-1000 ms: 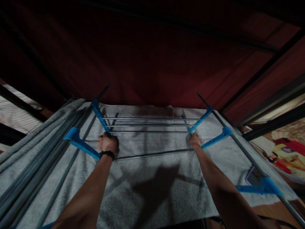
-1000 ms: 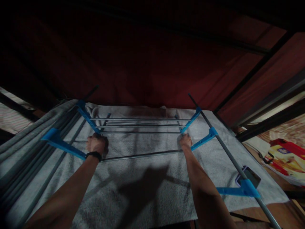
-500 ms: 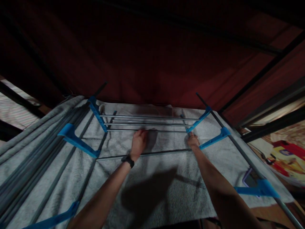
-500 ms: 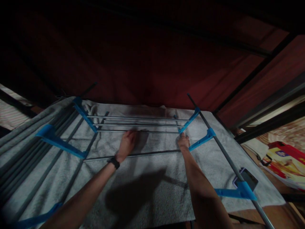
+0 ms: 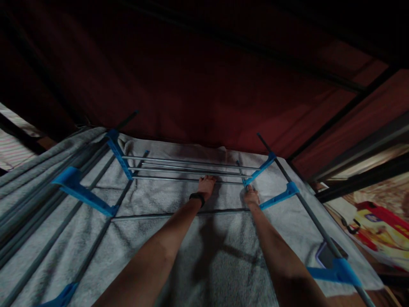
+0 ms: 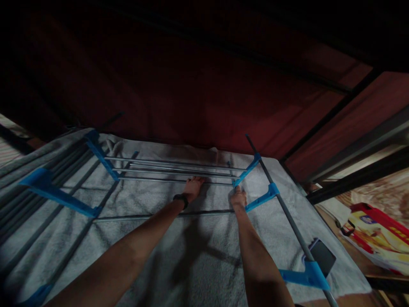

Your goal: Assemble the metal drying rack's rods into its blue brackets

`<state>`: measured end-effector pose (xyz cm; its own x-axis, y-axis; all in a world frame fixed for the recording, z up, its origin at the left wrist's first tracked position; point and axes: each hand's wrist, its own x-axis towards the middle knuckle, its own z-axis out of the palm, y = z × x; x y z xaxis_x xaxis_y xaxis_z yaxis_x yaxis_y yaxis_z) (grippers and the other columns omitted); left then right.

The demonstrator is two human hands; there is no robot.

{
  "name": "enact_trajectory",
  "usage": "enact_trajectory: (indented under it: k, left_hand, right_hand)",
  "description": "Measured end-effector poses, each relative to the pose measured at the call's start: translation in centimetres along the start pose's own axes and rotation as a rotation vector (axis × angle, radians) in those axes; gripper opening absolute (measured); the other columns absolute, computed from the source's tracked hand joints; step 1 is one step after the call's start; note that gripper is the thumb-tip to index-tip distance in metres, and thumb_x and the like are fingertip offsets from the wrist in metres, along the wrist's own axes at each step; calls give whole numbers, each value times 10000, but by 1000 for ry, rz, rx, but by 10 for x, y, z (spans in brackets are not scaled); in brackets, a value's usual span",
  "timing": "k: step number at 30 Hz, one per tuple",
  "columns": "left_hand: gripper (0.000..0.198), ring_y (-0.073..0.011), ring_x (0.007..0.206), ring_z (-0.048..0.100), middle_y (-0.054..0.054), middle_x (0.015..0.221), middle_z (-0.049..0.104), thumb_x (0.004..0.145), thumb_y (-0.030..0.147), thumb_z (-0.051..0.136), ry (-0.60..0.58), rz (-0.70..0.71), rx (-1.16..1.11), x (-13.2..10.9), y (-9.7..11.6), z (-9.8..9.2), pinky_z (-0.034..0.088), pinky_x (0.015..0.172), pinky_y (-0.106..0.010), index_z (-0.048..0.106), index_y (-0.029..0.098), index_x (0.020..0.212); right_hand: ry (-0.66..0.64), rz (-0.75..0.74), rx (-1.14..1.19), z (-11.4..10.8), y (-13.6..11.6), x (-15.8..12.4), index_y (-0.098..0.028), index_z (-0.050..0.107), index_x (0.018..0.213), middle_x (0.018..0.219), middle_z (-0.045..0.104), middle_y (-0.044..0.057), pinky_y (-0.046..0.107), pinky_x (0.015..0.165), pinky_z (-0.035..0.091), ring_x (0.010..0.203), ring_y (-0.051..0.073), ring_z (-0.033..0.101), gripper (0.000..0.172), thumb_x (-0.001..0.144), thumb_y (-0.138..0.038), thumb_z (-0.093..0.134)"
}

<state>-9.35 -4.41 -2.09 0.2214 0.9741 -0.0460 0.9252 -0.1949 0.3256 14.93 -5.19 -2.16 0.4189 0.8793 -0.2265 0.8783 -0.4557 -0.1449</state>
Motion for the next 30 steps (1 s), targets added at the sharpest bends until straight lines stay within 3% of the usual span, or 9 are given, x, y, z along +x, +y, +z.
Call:
enact_trajectory:
  k: [10, 18, 22, 30]
  left_hand:
    - [458, -288, 1235, 614, -127, 1304, 725, 995, 71, 421, -11, -4, -83, -2, -4, -12, 430, 1035, -468, 733, 239, 1286]
    - [443, -306, 1269, 595, -119, 1381, 701, 1003, 86, 420, -10, -5, -77, -8, -8, -13, 435, 1028, -470, 740, 234, 1272]
    - [433, -288, 1232, 616, -118, 1291, 733, 1005, 95, 429, -18, -15, -73, -7, -7, -18, 428, 1028, -448, 732, 242, 1277]
    - [461, -291, 1227, 619, -134, 1300, 727, 982, 60, 431, -6, -17, -65, -9, -8, -23, 433, 1011, -451, 742, 236, 1274]
  right_hand:
    - [-47, 25, 16, -7, -3, -4, -334, 426, 1636, 1415, 610, 145, 364, 1012, 552, 1265, 262, 686, 604, 1040, -234, 440]
    - [-76, -5, -26, -11, -8, -4, -288, 414, 1647, 1421, 632, 177, 392, 1007, 566, 1263, 278, 695, 642, 1013, -201, 465]
    - [-100, -4, -50, -16, -9, -3, -273, 405, 1658, 1445, 624, 180, 380, 1043, 544, 1311, 274, 670, 639, 1030, -158, 386]
    - [-87, -6, -54, -26, -14, -7, -260, 415, 1662, 1456, 640, 180, 378, 1069, 534, 1306, 277, 671, 621, 1044, -204, 410]
